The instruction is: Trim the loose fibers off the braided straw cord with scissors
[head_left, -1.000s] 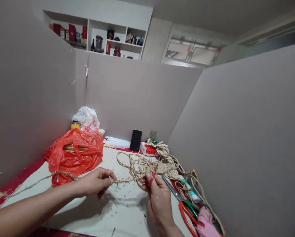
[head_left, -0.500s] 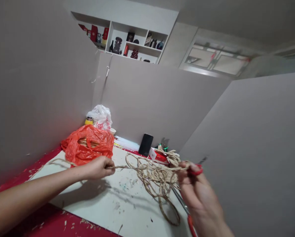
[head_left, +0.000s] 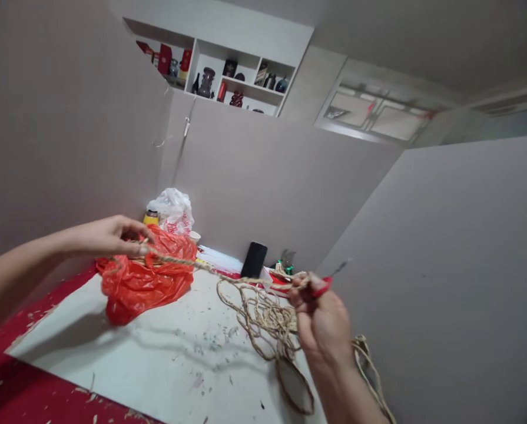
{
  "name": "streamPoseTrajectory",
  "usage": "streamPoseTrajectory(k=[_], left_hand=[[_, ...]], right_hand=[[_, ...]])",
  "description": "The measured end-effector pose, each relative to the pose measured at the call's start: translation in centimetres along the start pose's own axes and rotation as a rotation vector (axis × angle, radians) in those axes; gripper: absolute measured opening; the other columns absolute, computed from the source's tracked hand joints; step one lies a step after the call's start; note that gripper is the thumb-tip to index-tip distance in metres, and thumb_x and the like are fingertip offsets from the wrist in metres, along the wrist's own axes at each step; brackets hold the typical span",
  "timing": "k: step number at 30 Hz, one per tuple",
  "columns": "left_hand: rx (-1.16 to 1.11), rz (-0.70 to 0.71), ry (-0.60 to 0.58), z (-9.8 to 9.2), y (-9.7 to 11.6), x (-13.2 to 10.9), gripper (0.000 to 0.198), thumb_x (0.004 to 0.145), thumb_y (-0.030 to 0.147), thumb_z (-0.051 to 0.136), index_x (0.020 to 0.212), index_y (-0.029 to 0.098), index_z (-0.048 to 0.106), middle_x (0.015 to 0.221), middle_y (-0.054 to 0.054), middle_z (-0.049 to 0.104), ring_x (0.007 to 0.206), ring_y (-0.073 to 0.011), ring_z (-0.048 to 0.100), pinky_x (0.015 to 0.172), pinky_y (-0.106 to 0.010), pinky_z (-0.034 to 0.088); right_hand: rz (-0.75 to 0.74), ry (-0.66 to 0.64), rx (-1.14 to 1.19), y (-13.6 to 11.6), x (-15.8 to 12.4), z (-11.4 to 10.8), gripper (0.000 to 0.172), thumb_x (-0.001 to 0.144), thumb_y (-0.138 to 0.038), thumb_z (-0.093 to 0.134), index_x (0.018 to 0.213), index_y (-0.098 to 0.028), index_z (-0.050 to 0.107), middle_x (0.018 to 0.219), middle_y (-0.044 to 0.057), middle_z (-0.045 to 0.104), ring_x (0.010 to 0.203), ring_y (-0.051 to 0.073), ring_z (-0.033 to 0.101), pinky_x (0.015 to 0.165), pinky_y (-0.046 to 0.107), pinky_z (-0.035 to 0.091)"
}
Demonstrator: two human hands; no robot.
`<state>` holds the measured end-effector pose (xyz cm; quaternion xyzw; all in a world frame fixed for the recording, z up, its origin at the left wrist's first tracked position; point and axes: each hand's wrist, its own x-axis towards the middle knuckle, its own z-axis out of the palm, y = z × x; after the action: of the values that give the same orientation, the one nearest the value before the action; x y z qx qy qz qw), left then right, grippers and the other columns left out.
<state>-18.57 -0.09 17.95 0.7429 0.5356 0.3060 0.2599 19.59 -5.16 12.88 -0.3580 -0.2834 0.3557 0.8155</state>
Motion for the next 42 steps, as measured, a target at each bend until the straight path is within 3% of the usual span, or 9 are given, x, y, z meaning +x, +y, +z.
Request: streamPoseTrajectory(k=[1,3,7,9,15,19,25,31,42], left_hand=[[0.072,-0.019,-0.178,-0.6,-0.8,-0.2,0.049,0.068,0.042,0.066,0.107,0.012,0.066,0.068,0.003,0.060,0.069,-0.0123,0.056,0.070,-0.025,0.041],[0.165,-0.024,-0.219,-1.3,-2.2,-0.7,0.056,0.078,0.037,0.052,0.127,0.009,0.052,0.085,0.000,0.065,0.082,-0.0143,0.057,0.079,-0.029,0.040],[0.404,0.083,0.270,1.5,-2.4,-1.4,0.056,0.075,0.028,0.049,0.128,0.013,0.053,0.124,-0.009,0.059,0.114,-0.0280,0.051,0.097,-0.038,0.035],[0.327,0.172,0.316,5.1,-1.2,-1.5,0.050,0.075,0.025,0.048,0.124,0.015,0.056,0.128,-0.010,0.057,0.119,-0.0268,0.049,0.102,-0.038,0.032],[-0.283,0.222,-0.241,18.1,2.5,-0.9,0.039,0.070,0.030,0.064,0.107,0.017,0.060,0.110,-0.009,0.065,0.103,-0.0234,0.058,0.091,-0.035,0.043],[-0.630,0.107,-0.439,22.3,3.1,0.4,0.018,0.071,0.028,0.062,0.083,0.015,0.057,0.079,-0.003,0.066,0.074,-0.0156,0.061,0.067,-0.026,0.045],[-0.931,-0.147,-0.752,24.7,2.5,1.0,0.037,0.077,0.052,0.059,0.083,0.016,0.050,0.078,-0.006,0.069,0.046,-0.0089,0.055,0.045,-0.022,0.041],[-1.005,-0.289,-0.759,26.4,0.7,1.4,0.032,0.077,0.044,0.059,0.087,0.016,0.049,0.066,-0.003,0.068,0.031,-0.0034,0.039,0.033,-0.017,0.024],[-0.996,-0.200,-0.808,26.3,-0.2,1.6,0.030,0.080,0.044,0.061,0.089,0.017,0.051,0.058,-0.002,0.068,0.032,-0.0056,0.043,0.034,-0.016,0.026]], right_hand=[[0.034,-0.020,-0.016,1.3,-0.3,-0.2,0.023,0.060,-0.027,0.081,0.071,-0.015,0.064,0.067,-0.002,0.064,0.059,0.009,0.062,0.049,0.016,0.053],[0.101,-0.051,-0.043,3.6,-1.1,-0.5,0.029,0.055,-0.029,0.084,0.071,-0.015,0.064,0.065,-0.002,0.064,0.058,0.011,0.062,0.049,0.018,0.054],[0.225,-0.115,-0.080,6.6,-2.7,-0.8,0.032,0.054,-0.032,0.085,0.073,-0.015,0.066,0.068,-0.001,0.065,0.061,0.012,0.063,0.050,0.018,0.054],[0.272,-0.142,-0.098,7.3,-3.5,-0.7,0.032,0.055,-0.034,0.085,0.074,-0.016,0.066,0.070,-0.001,0.065,0.061,0.011,0.063,0.050,0.018,0.054],[0.291,-0.198,-0.177,7.5,-5.0,-0.2,0.032,0.062,-0.040,0.082,0.076,-0.016,0.066,0.069,0.001,0.064,0.061,0.013,0.061,0.049,0.021,0.053],[0.219,-0.189,-0.264,7.6,-4.5,-1.3,0.030,0.068,-0.043,0.077,0.078,-0.016,0.066,0.070,0.001,0.065,0.052,0.012,0.057,0.048,0.023,0.049],[0.089,-0.142,-0.425,9.8,-1.9,-5.0,0.024,0.072,-0.038,0.074,0.077,-0.016,0.067,0.074,0.002,0.067,0.064,0.014,0.057,0.058,0.023,0.046],[0.142,-0.162,-0.509,12.2,-1.7,-6.9,0.028,0.072,-0.042,0.071,0.076,-0.016,0.066,0.069,0.002,0.065,0.056,0.014,0.054,0.053,0.026,0.045],[0.037,-0.242,-0.586,11.2,-2.7,-6.8,0.021,0.077,-0.037,0.067,0.071,-0.018,0.061,0.068,-0.001,0.055,0.059,0.013,0.050,0.055,0.024,0.043]])
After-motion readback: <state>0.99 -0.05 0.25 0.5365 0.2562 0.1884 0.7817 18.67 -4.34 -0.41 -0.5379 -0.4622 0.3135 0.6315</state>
